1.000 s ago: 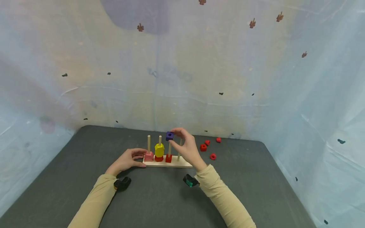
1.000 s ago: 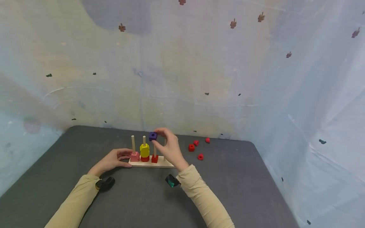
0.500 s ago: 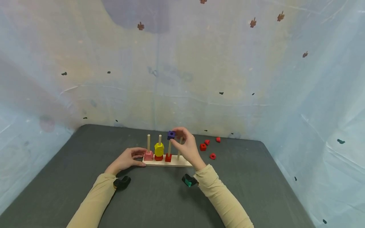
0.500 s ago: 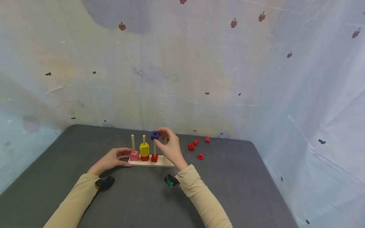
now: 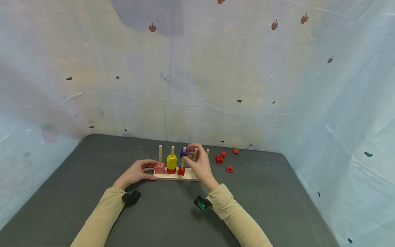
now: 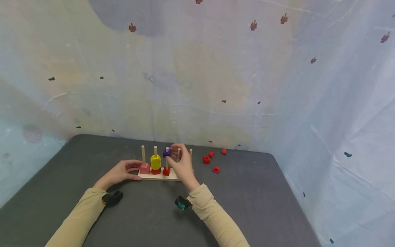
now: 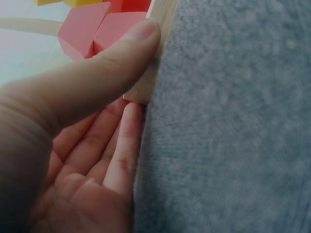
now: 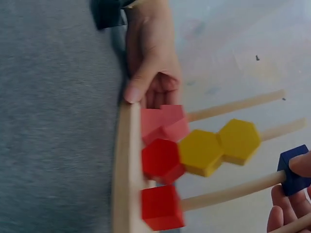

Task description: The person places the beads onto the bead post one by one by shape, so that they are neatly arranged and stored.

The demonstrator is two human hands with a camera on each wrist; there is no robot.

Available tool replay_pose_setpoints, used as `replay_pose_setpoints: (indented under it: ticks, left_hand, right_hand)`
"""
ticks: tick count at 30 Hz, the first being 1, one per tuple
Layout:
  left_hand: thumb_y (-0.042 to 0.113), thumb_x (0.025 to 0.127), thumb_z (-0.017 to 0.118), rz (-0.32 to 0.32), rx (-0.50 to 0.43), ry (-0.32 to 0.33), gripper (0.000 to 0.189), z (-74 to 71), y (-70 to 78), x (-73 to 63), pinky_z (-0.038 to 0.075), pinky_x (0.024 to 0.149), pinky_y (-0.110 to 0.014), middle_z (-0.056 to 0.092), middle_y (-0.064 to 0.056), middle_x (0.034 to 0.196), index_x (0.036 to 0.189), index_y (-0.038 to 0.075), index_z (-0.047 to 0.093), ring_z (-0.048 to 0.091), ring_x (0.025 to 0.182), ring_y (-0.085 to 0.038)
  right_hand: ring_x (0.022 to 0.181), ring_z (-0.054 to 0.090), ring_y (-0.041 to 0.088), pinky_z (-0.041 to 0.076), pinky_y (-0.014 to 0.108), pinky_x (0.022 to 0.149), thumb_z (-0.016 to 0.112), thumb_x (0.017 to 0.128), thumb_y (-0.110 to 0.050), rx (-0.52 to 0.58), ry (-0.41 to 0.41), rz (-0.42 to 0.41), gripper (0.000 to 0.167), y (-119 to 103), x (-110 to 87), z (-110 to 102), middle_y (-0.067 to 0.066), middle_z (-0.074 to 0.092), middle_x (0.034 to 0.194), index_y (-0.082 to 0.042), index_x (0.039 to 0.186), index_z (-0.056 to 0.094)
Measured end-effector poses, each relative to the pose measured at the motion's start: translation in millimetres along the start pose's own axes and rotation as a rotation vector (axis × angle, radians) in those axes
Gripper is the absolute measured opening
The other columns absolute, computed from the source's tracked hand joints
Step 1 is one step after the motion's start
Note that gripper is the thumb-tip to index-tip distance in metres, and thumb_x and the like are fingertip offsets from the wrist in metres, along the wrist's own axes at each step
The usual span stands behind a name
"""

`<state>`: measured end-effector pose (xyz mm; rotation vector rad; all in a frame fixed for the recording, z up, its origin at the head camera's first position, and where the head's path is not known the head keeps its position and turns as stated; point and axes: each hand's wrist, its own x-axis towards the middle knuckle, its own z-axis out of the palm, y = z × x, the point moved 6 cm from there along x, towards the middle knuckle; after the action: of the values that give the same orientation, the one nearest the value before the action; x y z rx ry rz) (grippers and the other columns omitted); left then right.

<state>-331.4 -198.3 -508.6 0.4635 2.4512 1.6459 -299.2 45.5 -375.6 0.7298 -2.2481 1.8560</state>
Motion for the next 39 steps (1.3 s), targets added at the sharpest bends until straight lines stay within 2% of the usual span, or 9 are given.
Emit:
replay_pose_setpoints:
  ticks: [9, 12, 17, 20, 23, 29, 34, 37, 39]
  left_hand:
    - [0.016, 0.074, 0.083, 0.014, 0.024, 0.008, 0.072, -1.3, 0.8, -7.1, 0.047, 0.098, -0.041, 0.051, -0.024, 0.133, 0.134, -0.006, 0.050, 0.052, 0.119, -0.035]
    - [0.017, 0.072, 0.084, -0.011, 0.021, 0.016, 0.073, -1.3, -2.3, -7.6, 0.047, 0.098, -0.039, 0.052, -0.021, 0.132, 0.134, -0.004, 0.051, 0.053, 0.119, -0.033]
    - [0.020, 0.071, 0.085, -0.019, 0.011, 0.018, 0.073, -1.7, -6.1, -5.6, 0.048, 0.097, -0.036, 0.053, -0.019, 0.132, 0.133, -0.001, 0.053, 0.053, 0.119, -0.031]
    - [0.019, 0.071, 0.085, -0.017, 0.009, 0.021, 0.073, -2.8, -7.0, -6.7, 0.048, 0.097, -0.036, 0.053, -0.020, 0.132, 0.133, -0.002, 0.052, 0.053, 0.119, -0.032]
    - [0.018, 0.071, 0.085, -0.023, 0.005, 0.031, 0.073, -4.2, -6.9, -9.3, 0.048, 0.097, -0.035, 0.053, -0.020, 0.132, 0.133, -0.002, 0.053, 0.053, 0.119, -0.032]
    - [0.018, 0.072, 0.085, -0.023, 0.006, 0.028, 0.073, -5.2, -4.7, -11.5, 0.047, 0.097, -0.039, 0.052, -0.022, 0.133, 0.133, -0.004, 0.051, 0.053, 0.119, -0.034]
    - [0.020, 0.072, 0.085, -0.031, 0.014, 0.026, 0.073, -2.8, -1.8, -4.8, 0.047, 0.097, -0.038, 0.053, -0.019, 0.132, 0.133, -0.001, 0.053, 0.054, 0.118, -0.031]
    - [0.021, 0.072, 0.084, -0.017, 0.015, 0.016, 0.073, -0.6, 2.0, -1.1, 0.047, 0.098, -0.040, 0.053, -0.020, 0.133, 0.133, -0.001, 0.052, 0.054, 0.118, -0.032]
    - [0.020, 0.072, 0.084, -0.015, 0.010, 0.012, 0.073, 0.3, 3.4, -0.8, 0.047, 0.098, -0.041, 0.052, -0.021, 0.133, 0.134, -0.003, 0.051, 0.054, 0.118, -0.033]
  right_hand:
    - [0.107, 0.056, 0.043, 0.045, 0.055, 0.095, 0.068, 0.086, 0.004, 0.009, -0.009, 0.112, 0.033, 32.9, -14.6, 8.6, 0.028, 0.058, 0.114, 0.010, 0.116, 0.056]
    - [0.106, 0.056, 0.044, 0.045, 0.057, 0.095, 0.069, 0.084, 0.006, 0.000, -0.017, 0.141, 0.034, 47.0, -16.4, 11.5, 0.028, 0.059, 0.113, 0.011, 0.116, 0.057]
    - [0.106, 0.059, 0.036, 0.047, 0.053, 0.093, 0.071, 0.084, 0.002, -0.016, -0.006, 0.177, 0.033, 75.7, -14.9, 13.5, 0.019, 0.063, 0.111, 0.003, 0.115, 0.061]
    - [0.106, 0.059, 0.030, 0.049, 0.047, 0.092, 0.072, 0.085, -0.002, -0.037, -0.010, 0.206, 0.030, 84.4, -15.5, 16.2, 0.012, 0.064, 0.110, -0.004, 0.114, 0.063]
    - [0.105, 0.060, 0.027, 0.050, 0.043, 0.091, 0.072, 0.085, -0.003, -0.063, -0.015, 0.212, 0.028, 87.8, -16.6, 19.2, 0.007, 0.065, 0.108, -0.008, 0.111, 0.064]
    - [0.104, 0.061, 0.026, 0.050, 0.041, 0.091, 0.072, 0.084, 0.000, -0.091, -0.013, 0.196, 0.028, 89.7, -18.0, 22.0, 0.006, 0.066, 0.107, -0.005, 0.110, 0.064]
    - [0.106, 0.059, 0.033, 0.049, 0.048, 0.090, 0.070, 0.084, 0.003, -0.088, 0.012, 0.213, 0.030, 91.1, -18.4, 16.5, 0.013, 0.064, 0.111, -0.002, 0.114, 0.063]
    - [0.111, 0.055, 0.041, 0.045, 0.056, 0.094, 0.066, 0.085, 0.007, -0.071, 0.017, 0.182, 0.033, 87.4, -20.6, 11.2, 0.022, 0.061, 0.116, 0.005, 0.117, 0.060]
    - [0.114, 0.054, 0.040, 0.044, 0.055, 0.097, 0.065, 0.086, 0.007, -0.091, 0.004, 0.167, 0.035, 85.3, -23.8, 7.7, 0.023, 0.059, 0.120, 0.005, 0.120, 0.058]
